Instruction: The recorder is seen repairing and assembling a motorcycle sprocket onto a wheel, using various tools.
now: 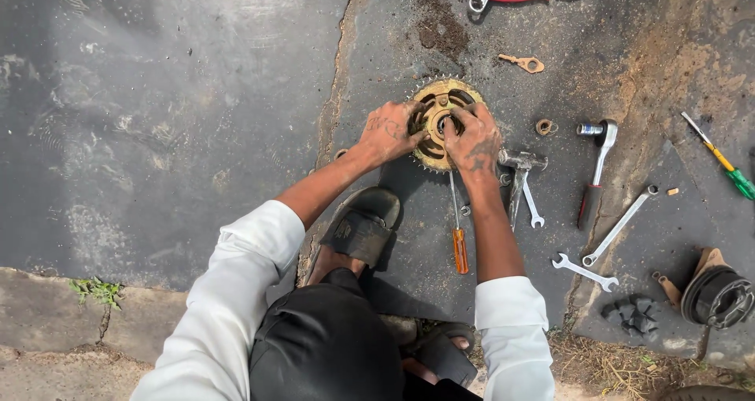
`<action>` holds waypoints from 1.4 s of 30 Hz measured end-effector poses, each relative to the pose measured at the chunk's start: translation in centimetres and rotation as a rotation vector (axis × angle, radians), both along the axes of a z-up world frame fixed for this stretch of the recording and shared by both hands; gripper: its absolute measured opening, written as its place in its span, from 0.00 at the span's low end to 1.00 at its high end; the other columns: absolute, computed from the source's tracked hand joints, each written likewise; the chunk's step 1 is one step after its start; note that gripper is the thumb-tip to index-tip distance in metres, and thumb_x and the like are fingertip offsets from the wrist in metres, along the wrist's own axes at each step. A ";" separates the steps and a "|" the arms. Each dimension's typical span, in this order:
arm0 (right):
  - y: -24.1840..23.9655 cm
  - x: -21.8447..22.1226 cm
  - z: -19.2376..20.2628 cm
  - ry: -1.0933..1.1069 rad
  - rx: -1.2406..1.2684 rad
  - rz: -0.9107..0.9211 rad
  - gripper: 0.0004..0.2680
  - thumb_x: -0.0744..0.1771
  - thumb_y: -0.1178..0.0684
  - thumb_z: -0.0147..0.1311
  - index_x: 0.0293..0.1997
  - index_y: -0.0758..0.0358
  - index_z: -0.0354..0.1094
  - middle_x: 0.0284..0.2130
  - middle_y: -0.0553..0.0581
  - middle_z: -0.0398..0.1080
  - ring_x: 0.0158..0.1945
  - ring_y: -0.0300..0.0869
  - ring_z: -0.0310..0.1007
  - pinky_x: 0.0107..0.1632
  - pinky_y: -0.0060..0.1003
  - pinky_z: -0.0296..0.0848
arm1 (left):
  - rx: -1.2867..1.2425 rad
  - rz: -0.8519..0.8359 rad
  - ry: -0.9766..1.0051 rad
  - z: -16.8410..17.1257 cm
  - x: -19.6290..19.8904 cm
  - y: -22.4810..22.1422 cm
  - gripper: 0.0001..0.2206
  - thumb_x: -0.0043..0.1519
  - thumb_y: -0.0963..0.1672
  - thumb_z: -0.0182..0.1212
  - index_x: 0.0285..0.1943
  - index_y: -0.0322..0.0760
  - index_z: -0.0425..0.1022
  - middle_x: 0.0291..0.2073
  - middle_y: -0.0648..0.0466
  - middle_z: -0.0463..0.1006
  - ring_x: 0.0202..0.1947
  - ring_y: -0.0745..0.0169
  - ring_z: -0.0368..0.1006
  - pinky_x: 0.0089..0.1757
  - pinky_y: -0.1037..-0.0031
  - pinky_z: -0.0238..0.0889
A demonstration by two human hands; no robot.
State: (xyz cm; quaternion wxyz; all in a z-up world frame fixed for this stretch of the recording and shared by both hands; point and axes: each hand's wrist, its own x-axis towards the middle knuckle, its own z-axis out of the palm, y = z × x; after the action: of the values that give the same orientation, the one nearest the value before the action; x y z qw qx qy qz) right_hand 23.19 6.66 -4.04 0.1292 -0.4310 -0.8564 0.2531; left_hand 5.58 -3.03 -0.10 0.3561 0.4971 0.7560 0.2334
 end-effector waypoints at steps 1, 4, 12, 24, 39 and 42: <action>-0.2 -0.2 0.1 -0.001 -0.002 -0.002 0.10 0.65 0.52 0.61 0.47 0.65 0.79 0.44 0.62 0.74 0.46 0.54 0.77 0.49 0.48 0.75 | -0.002 -0.002 -0.001 0.0 -0.1 -0.3 0.23 0.55 0.47 0.73 0.58 0.36 0.76 0.41 0.40 0.82 0.43 0.39 0.79 0.46 0.56 0.72; -0.4 -0.3 0.6 -0.009 0.013 -0.018 0.09 0.66 0.52 0.61 0.46 0.65 0.80 0.43 0.62 0.74 0.46 0.54 0.77 0.50 0.48 0.75 | 0.047 -0.007 -0.026 -0.3 0.1 -0.3 0.24 0.55 0.47 0.72 0.60 0.35 0.75 0.41 0.39 0.82 0.43 0.40 0.80 0.46 0.57 0.72; -1.0 2.0 1.0 0.335 -0.209 -0.363 0.05 0.64 0.56 0.65 0.40 0.63 0.80 0.36 0.59 0.77 0.35 0.45 0.77 0.36 0.39 0.76 | 0.078 -0.028 -0.007 -1.1 0.7 -0.1 0.24 0.56 0.48 0.74 0.59 0.36 0.77 0.40 0.40 0.83 0.40 0.43 0.81 0.43 0.58 0.74; 1.8 -3.2 7.1 0.774 -0.593 -0.052 0.10 0.64 0.62 0.67 0.48 0.73 0.76 0.45 0.55 0.75 0.41 0.37 0.75 0.43 0.32 0.81 | 0.059 0.196 -0.357 -4.0 3.9 -2.4 0.18 0.62 0.49 0.65 0.54 0.34 0.78 0.40 0.47 0.85 0.40 0.53 0.81 0.43 0.64 0.74; -2.8 0.0 1.1 0.197 -0.153 0.010 0.22 0.64 0.69 0.48 0.68 0.71 0.61 0.54 0.70 0.74 0.58 0.57 0.76 0.62 0.47 0.71 | 0.265 0.392 -0.962 -5.4 -0.4 -3.4 0.15 0.64 0.39 0.41 0.57 0.32 0.68 0.40 0.52 0.76 0.35 0.68 0.68 0.39 0.73 0.66; -2.7 0.2 1.8 0.264 -0.330 -0.064 0.22 0.65 0.68 0.46 0.70 0.70 0.58 0.55 0.66 0.74 0.60 0.55 0.75 0.64 0.44 0.72 | 0.278 0.490 -1.029 -3.6 -1.5 -3.0 0.14 0.64 0.39 0.40 0.56 0.31 0.67 0.41 0.52 0.75 0.35 0.67 0.70 0.38 0.72 0.68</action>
State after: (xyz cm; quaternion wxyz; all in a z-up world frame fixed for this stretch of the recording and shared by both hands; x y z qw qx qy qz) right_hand 23.36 3.97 -2.21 0.1758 -0.4363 -0.7649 0.4401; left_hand 4.05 -6.03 -3.69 0.5445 0.1727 0.5413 0.6171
